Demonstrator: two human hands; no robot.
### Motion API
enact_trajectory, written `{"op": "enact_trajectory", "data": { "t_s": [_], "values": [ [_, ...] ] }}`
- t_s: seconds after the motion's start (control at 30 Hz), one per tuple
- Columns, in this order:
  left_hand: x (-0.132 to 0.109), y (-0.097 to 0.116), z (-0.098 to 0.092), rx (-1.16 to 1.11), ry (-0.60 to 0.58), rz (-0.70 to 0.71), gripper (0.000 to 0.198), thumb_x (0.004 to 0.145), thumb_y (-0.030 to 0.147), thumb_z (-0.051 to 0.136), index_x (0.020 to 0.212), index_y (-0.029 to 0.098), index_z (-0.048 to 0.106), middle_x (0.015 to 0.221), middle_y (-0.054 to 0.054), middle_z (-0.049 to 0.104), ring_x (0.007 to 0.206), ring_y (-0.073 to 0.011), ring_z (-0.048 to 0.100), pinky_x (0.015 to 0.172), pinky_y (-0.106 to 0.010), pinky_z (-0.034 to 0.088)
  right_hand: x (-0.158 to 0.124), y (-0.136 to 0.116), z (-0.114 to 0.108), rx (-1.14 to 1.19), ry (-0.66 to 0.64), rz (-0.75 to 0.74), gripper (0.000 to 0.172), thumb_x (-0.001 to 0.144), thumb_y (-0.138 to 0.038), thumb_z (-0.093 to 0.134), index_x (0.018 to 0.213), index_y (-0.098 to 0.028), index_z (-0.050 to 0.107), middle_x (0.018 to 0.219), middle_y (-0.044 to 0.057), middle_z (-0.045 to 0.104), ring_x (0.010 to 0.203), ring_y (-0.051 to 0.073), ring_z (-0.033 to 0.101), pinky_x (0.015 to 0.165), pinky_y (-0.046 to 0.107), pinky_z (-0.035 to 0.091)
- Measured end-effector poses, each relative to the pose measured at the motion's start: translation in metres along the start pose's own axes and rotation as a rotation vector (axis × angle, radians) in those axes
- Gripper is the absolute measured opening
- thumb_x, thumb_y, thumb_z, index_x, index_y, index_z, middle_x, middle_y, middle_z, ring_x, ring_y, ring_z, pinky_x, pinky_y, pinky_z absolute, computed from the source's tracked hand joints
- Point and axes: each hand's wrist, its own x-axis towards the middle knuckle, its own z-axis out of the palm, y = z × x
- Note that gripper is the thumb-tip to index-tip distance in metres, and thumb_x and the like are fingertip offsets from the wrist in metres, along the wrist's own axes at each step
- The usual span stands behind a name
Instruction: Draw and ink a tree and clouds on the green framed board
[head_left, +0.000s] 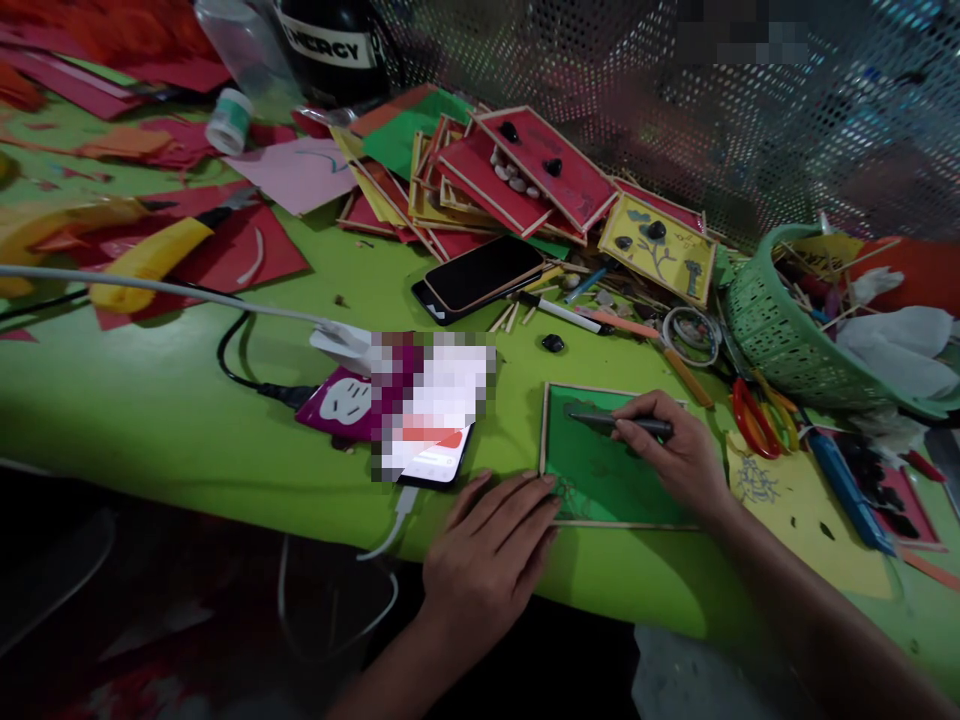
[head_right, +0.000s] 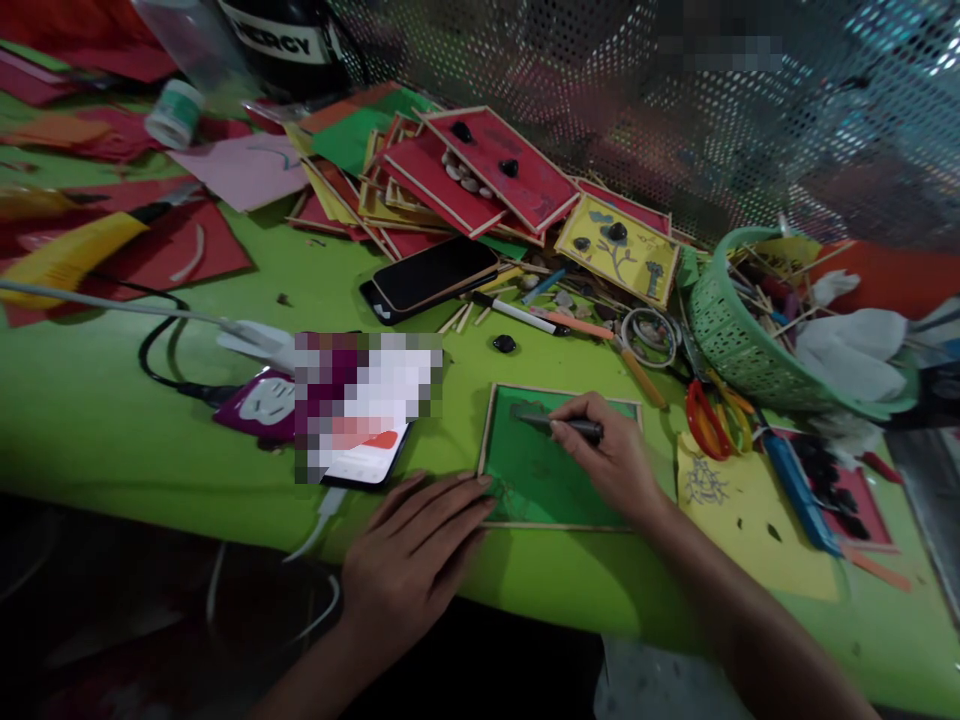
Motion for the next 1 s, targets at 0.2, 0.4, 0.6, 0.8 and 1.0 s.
{"op": "enact_trajectory", "data": {
  "t_s": [0.2, 0.4, 0.6, 0.8, 1.0],
  "values": [
    [0.0014, -0.0004, 0.0000, 0.000, 0.003, 0.001, 0.020, 0.099, 0.017, 0.059, 0.114, 0.021, 0.072, 0.120, -0.001, 0.078, 0.110, -0.0185, 0.073, 0.108, -0.040, 0.045, -0.0005, -0.0014, 0.0009, 0.022, 0.001, 0.006, 0.030, 0.091, -0.050, 0.068, 0.091, -0.020, 0.069, 0.072, 0.003, 0.071, 0.062, 0.015, 0.061, 0.056, 0.025, 0.045],
    [0.0011, -0.0006, -0.0013, 0.002, -0.009, 0.008, 0.021, 0.099, 0.016, 0.060, 0.115, 0.021, 0.071, 0.121, -0.001, 0.078, 0.111, -0.0190, 0.072, 0.108, -0.040, 0.046, 0.0000, -0.0029, 0.0009, 0.011, -0.002, 0.017, 0.026, 0.091, -0.045, 0.068, 0.091, -0.020, 0.069, 0.072, 0.003, 0.071, 0.061, 0.015, 0.060, 0.055, 0.025, 0.044],
    [0.0005, -0.0008, -0.0003, 0.000, -0.012, 0.005, 0.020, 0.099, 0.017, 0.059, 0.115, 0.021, 0.072, 0.121, -0.001, 0.078, 0.111, -0.0190, 0.072, 0.108, -0.040, 0.045, -0.0001, -0.0019, 0.0010, 0.022, -0.009, 0.006, 0.025, 0.091, -0.044, 0.068, 0.091, -0.020, 0.069, 0.072, 0.003, 0.071, 0.062, 0.016, 0.062, 0.056, 0.025, 0.045],
    [0.0005, 0.0000, 0.0006, -0.005, -0.001, -0.008, 0.020, 0.100, 0.018, 0.058, 0.113, 0.021, 0.072, 0.120, -0.001, 0.078, 0.111, -0.0186, 0.072, 0.110, -0.039, 0.043, -0.0012, 0.0019, 0.0003, 0.008, -0.011, -0.005, 0.020, 0.091, -0.040, 0.068, 0.092, -0.020, 0.070, 0.073, 0.002, 0.071, 0.063, 0.015, 0.062, 0.057, 0.024, 0.043],
    [-0.0006, 0.0000, 0.0013, -0.015, 0.007, -0.013, 0.020, 0.100, 0.018, 0.059, 0.114, 0.020, 0.072, 0.120, -0.001, 0.078, 0.111, -0.0186, 0.072, 0.111, -0.039, 0.042, -0.0008, 0.0021, -0.0002, 0.001, 0.012, -0.004, 0.019, 0.090, -0.038, 0.069, 0.091, -0.019, 0.070, 0.074, 0.002, 0.071, 0.063, 0.014, 0.060, 0.058, 0.024, 0.043]
  ]
}}
